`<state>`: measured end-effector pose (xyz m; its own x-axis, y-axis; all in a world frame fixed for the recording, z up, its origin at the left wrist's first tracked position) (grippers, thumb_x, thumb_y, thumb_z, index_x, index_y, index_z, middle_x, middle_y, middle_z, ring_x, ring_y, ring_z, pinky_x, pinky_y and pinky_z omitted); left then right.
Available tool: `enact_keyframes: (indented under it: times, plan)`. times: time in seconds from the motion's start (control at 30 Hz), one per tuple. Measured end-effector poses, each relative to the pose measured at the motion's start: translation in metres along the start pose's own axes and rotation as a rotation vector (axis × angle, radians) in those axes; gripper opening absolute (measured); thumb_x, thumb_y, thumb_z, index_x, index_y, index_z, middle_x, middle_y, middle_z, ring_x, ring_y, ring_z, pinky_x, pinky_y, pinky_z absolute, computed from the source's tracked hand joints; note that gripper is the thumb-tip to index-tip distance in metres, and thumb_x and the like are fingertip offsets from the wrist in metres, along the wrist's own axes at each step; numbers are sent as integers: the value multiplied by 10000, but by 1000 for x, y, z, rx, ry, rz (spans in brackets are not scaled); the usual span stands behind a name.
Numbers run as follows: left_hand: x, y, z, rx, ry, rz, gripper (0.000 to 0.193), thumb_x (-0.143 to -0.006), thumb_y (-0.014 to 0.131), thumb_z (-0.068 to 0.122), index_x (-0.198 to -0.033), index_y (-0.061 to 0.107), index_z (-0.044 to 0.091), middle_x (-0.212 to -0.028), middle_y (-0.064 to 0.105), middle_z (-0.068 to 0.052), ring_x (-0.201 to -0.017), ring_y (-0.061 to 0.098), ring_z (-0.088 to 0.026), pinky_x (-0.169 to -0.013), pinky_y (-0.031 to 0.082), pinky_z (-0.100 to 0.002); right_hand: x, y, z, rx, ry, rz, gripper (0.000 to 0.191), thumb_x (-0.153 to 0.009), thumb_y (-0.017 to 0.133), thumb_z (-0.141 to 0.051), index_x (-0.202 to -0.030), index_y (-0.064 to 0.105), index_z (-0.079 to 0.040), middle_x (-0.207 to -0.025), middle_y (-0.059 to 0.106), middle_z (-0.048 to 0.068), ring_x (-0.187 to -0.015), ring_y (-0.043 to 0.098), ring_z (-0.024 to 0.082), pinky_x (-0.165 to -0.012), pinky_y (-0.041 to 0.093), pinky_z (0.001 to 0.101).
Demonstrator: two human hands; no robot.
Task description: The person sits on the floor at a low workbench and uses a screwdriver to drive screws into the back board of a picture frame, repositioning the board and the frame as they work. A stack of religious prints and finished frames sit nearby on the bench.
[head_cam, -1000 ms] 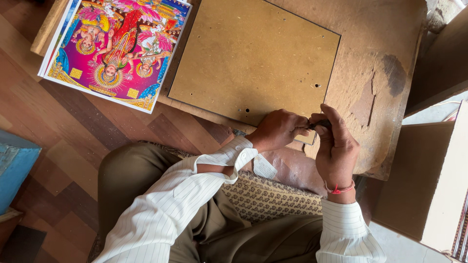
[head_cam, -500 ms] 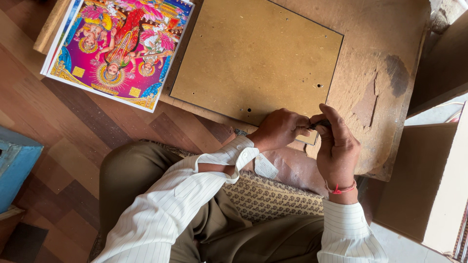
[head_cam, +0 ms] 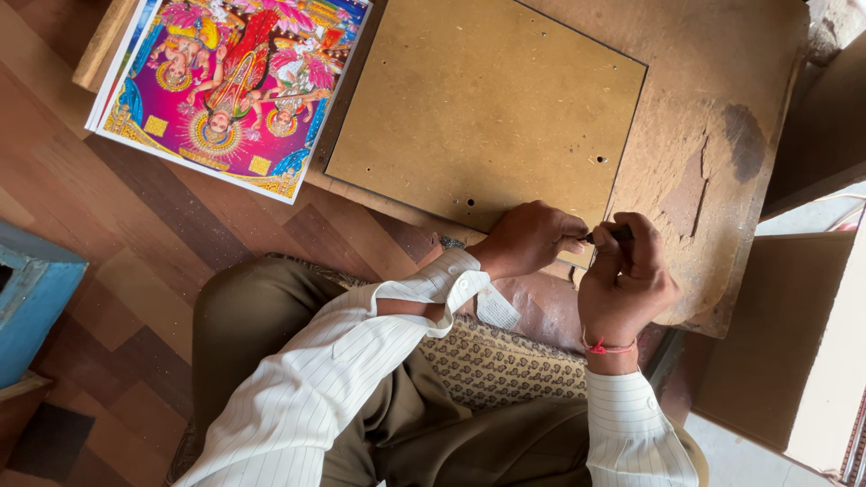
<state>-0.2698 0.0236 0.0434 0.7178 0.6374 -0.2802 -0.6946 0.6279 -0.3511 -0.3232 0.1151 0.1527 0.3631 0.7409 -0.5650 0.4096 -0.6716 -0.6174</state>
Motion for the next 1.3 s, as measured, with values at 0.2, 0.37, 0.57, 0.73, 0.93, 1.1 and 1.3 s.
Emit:
enact_keyframes:
  times: [0.2,0.37,0.57,0.73,0.93,1.1,1.3]
  plan:
    - [1,2,0,-1,0,-8,184,-902,720,247,-1015,767,109,-909,758,-125,-825,733,-347,-730,551,-463,3,-2,9,-21,85,24,146,-1011,749,52,-1123,685,-16,-887,739,66,-824,693,75,-745,546,219]
    - [1,1,0,31,-7,-30,167,-890,690,129,-1041,741,78,-951,765,-143,-887,741,-335,-792,569,-445,3,-4,6,-64,100,53,136,-1021,752,54,-1108,685,-26,-881,729,55,-832,681,62,-749,536,211]
    - [3,-1,2,82,50,-25,567,-722,424,-134,-1224,644,9,-1204,721,-177,-1067,731,-307,-959,559,-410,4,-8,12,-31,128,85,136,-985,784,53,-1057,684,-5,-807,681,45,-741,598,57,-687,494,214]
    - [6,14,-19,113,4,-31,598,-753,432,-141,-1314,566,16,-1340,646,-177,-1088,746,-283,-988,573,-389,11,-8,26,-109,149,112,130,-987,742,72,-1078,678,4,-860,713,41,-778,635,54,-707,516,209]
    - [45,2,31,10,732,287,662,-877,519,-134,-1363,108,47,-1530,418,-251,-1417,457,-373,-1155,461,-487,-3,-45,56,-439,178,240,198,-1052,690,77,-1238,660,16,-1007,744,116,-875,733,146,-791,624,296]
    - [34,53,-23,-590,307,-81,442,-847,631,-115,-1248,706,56,-1420,620,-101,-1362,547,-313,-1161,458,-462,4,-98,124,-699,519,445,162,-1087,691,-32,-1245,660,-12,-943,716,97,-781,712,149,-712,644,321]
    - [-26,91,-28,-511,128,17,372,-930,572,-151,-1213,723,39,-1333,679,-94,-1278,646,-267,-1109,523,-342,27,-72,180,-989,936,513,120,-1045,687,-177,-1095,661,-71,-767,644,45,-573,588,121,-534,558,287]
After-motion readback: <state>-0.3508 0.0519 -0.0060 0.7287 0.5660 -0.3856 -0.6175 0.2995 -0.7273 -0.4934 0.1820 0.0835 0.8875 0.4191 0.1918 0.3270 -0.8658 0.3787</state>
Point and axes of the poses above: each hand's wrist, its own x-axis away from the middle knuckle, its own y-axis out of the palm, z = x × y, the point moved 10 cm from there along -x, towards the middle knuckle
